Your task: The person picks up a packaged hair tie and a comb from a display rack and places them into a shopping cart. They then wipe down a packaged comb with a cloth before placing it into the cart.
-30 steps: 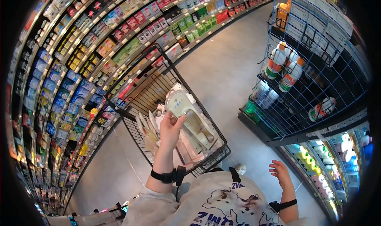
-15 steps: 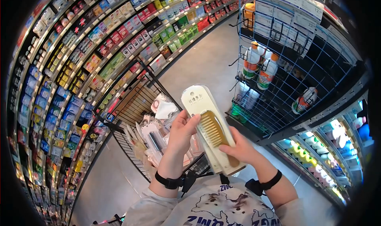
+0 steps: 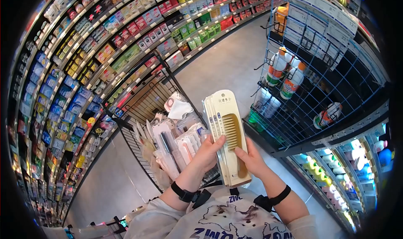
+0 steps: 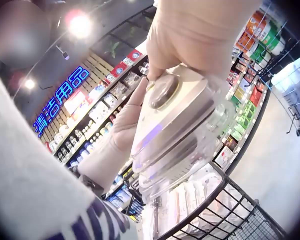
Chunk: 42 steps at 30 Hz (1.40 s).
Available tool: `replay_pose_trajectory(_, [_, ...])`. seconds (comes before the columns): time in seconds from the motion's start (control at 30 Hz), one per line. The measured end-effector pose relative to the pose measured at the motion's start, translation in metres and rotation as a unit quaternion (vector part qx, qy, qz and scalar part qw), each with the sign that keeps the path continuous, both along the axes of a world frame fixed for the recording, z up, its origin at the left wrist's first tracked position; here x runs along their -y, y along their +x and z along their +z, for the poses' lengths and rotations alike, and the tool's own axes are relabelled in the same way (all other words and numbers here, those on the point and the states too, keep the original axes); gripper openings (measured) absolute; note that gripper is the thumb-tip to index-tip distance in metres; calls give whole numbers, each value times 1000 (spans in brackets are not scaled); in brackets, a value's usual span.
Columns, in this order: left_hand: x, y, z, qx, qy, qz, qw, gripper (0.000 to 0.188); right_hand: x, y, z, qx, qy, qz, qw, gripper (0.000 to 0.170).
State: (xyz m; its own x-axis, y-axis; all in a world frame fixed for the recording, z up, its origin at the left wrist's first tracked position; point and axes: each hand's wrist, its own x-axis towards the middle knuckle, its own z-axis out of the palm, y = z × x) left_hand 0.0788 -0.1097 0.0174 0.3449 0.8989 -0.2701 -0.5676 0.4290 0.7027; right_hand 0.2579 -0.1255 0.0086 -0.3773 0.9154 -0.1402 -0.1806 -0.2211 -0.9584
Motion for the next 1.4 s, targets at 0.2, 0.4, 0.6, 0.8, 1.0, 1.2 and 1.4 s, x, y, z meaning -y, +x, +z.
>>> replay_pose_trajectory(0.2, [-1,-44,-20,43,-68,71,994,38,-19,-50,-26,22,19,-1,1000,54])
replay_pose_trajectory(0.4, [-9,-78,-49,10,-89,112,990,45,-33,-85,-35,55,-5,-5,998,55])
replay_pose_trajectory(0.6, [-19,-85,-62,16,-146,130,981,45,-42,-99,-56,281,255,-129,916,49])
replay_pose_trajectory(0.8, [-40,-94,-78,-27,-144,143,979,46,-59,-98,-57,15,-86,-75,993,32])
replay_pose_trajectory(1.0, [-61,-108,-96,-60,-151,152,975,43,-76,-92,-63,-144,-228,-64,961,29])
replay_pose_trajectory(1.2, [-65,-102,-135,-356,-107,271,888,35,-78,-59,-82,-181,-185,-95,961,24])
replay_pose_trajectory(1.4, [-63,-78,-148,-579,72,252,772,42,-62,-24,-97,-172,-183,-126,960,24])
